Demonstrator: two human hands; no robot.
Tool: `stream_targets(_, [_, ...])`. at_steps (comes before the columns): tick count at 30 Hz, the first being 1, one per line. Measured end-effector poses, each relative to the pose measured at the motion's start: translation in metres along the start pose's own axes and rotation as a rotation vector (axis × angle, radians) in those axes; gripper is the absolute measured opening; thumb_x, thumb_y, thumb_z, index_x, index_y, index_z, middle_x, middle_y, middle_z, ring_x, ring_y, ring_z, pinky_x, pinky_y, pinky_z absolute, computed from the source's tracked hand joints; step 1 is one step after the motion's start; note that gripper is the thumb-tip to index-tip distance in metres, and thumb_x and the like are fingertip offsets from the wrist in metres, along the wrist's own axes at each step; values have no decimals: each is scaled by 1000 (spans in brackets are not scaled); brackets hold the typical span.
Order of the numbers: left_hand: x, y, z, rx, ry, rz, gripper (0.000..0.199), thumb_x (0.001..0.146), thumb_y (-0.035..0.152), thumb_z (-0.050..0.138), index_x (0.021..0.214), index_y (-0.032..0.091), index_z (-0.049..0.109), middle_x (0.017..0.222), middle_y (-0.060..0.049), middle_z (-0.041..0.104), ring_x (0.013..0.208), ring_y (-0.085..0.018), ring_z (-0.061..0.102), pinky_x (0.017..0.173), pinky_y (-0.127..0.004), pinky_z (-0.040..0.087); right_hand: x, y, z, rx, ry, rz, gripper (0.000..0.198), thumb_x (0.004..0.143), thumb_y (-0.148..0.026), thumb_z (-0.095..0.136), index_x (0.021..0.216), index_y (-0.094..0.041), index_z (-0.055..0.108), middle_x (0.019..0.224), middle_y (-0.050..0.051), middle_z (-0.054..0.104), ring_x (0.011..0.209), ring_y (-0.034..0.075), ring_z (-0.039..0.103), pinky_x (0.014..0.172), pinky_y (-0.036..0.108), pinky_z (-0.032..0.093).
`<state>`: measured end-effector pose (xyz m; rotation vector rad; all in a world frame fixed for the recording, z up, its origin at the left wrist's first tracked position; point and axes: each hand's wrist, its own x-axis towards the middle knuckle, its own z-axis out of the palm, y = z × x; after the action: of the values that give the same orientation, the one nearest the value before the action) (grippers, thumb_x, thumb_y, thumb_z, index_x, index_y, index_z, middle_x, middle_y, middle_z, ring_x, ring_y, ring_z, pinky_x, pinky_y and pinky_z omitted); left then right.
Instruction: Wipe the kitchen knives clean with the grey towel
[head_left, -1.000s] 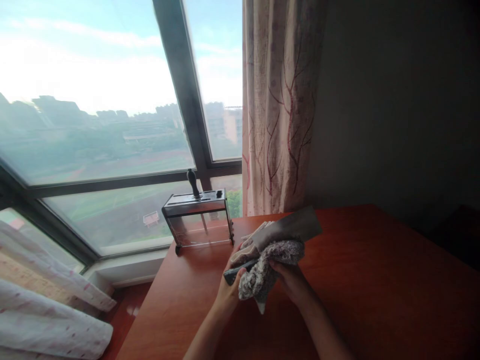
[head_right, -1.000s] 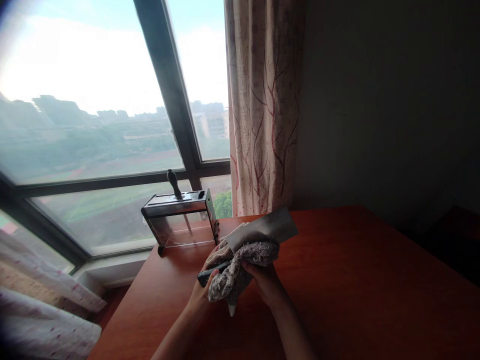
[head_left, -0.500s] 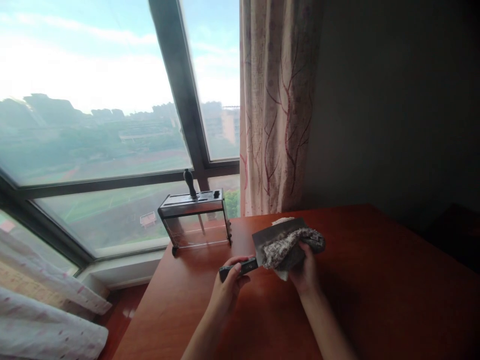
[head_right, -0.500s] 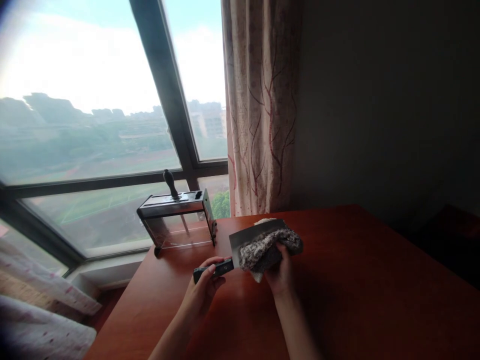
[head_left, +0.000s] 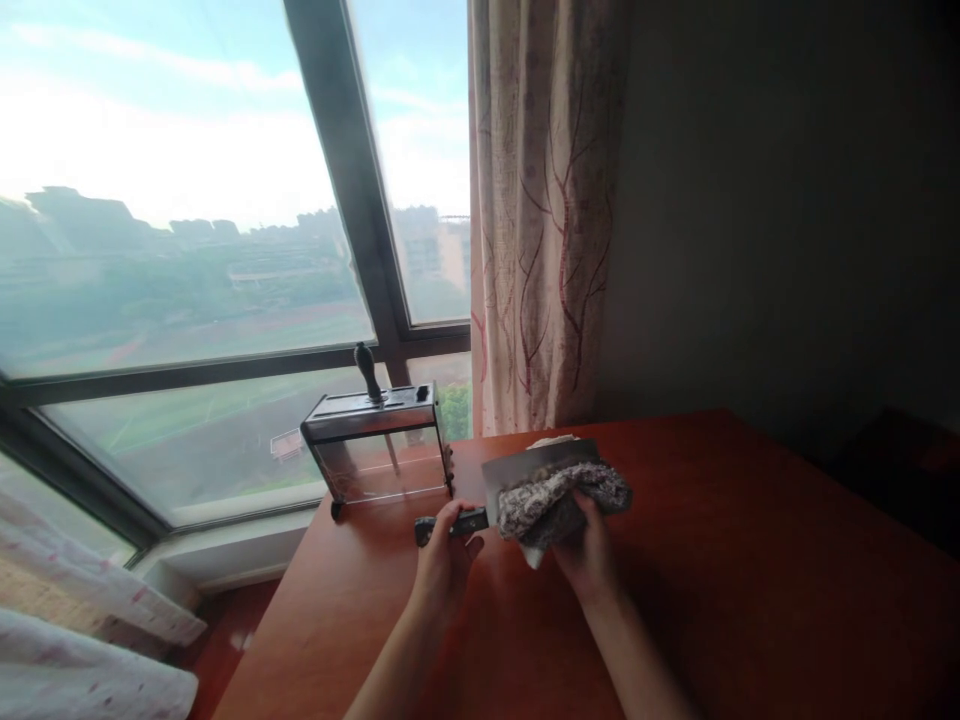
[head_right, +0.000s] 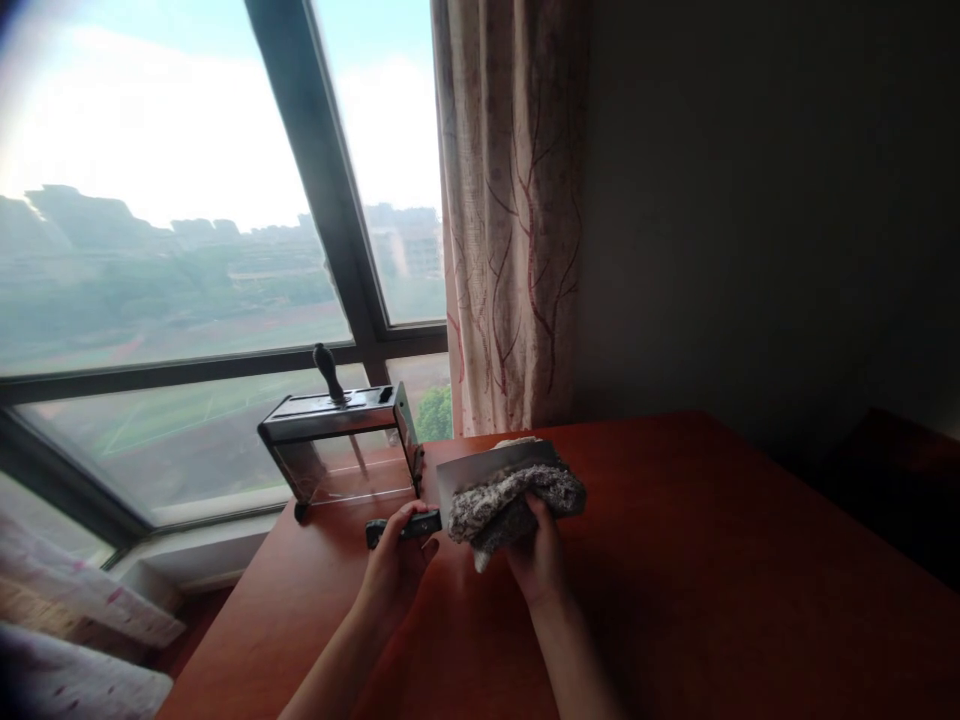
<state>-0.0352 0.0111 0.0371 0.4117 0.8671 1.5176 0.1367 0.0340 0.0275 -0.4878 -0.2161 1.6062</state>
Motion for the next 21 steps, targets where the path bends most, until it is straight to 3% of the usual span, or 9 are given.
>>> stream_targets(4, [-5,-9,-4,56,-116,48,29,74,42,67,93,21,69,94,-4,71,88,-19,65,76,-28,49,-5,11,1,-3,-53,63,25,71,-36,73,93,-25,70,95,-2,74,96,19,66,91,34,50])
stream_targets(8, [-11,-21,-1,67,-152,75,50,77,48,64,122,27,59,118,-6,67,114,-26,58,96,-37,44,-13,27,2,-58,-89,107,28,69,-34,76,94,-24,69,97,0,74,96,21,66,90,37,50])
stream_targets(14, [-6,-27,-6,119,93,8,55,67,47,73,115,22,65,83,-4,74,98,-29,66,97,-41,46,-27,46,15,-318,-149,12,40,63,-25,82,100,-22,68,104,4,72,102,23,65,96,38,46])
stream_targets(18, [-2,-23,-12,100,10,13,53,71,51,68,118,26,63,90,-5,75,96,-28,67,96,-43,47,-30,46,18,-485,-113,-40,40,59,-20,83,97,-20,70,104,6,72,101,24,65,95,36,46])
stream_targets(21, [1,-17,-14,136,-45,28,53,73,52,66,119,26,62,97,-7,74,99,-28,66,95,-43,47,-28,44,17,-485,-49,-81,45,55,-14,84,97,-22,70,104,4,73,98,23,66,92,34,48])
